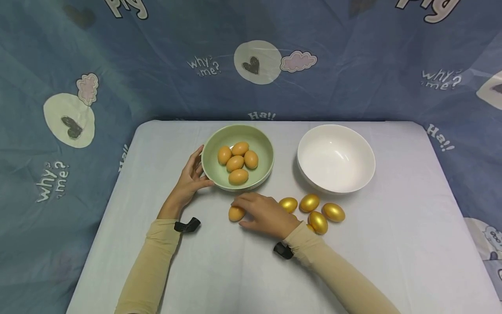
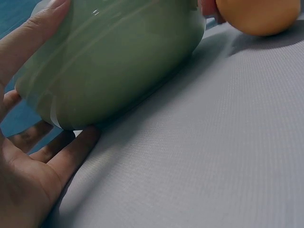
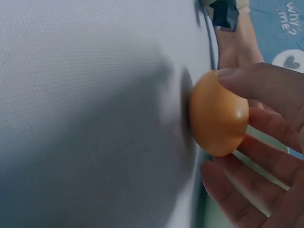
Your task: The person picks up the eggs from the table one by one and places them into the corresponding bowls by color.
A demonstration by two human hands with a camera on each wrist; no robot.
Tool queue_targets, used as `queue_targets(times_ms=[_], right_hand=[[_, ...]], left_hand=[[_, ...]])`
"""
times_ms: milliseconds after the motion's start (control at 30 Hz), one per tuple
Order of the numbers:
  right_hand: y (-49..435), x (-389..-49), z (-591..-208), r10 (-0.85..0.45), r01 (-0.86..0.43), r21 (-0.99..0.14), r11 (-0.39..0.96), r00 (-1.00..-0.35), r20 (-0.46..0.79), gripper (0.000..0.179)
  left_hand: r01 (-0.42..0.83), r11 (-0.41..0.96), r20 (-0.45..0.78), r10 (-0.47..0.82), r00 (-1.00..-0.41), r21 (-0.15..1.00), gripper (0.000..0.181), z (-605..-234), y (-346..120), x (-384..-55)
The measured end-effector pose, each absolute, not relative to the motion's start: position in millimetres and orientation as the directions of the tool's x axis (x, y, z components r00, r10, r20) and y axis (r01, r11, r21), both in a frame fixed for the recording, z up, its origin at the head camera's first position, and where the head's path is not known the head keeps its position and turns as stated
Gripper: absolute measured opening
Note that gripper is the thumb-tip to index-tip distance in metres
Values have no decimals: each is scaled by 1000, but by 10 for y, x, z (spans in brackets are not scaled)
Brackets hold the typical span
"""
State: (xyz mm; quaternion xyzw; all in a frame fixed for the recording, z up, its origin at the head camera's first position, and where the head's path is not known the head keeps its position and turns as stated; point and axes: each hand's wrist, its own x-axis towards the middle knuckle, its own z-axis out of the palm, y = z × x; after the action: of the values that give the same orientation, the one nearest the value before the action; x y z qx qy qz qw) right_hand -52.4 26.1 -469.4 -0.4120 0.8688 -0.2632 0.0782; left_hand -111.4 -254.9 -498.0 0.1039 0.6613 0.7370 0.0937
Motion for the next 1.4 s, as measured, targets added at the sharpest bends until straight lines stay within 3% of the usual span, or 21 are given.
queue_targets(times_ms=[367, 900, 1400], right_hand=[[146, -502, -4763, -755, -657, -570, 494, -649, 95, 34], [105, -454, -4772, -774, -666, -558, 495, -630, 65, 33], [124, -512, -4655, -780, -698, -540, 470, -615, 116, 34]], left_hand=[[-3, -112, 29, 281, -959, 994, 110, -4971, -2539, -1116], [-14, -123, 20, 272, -962, 992, 111, -4993, -2556, -1116], [-18, -131, 19, 275, -961, 991, 111, -5007, -2560, -1122]])
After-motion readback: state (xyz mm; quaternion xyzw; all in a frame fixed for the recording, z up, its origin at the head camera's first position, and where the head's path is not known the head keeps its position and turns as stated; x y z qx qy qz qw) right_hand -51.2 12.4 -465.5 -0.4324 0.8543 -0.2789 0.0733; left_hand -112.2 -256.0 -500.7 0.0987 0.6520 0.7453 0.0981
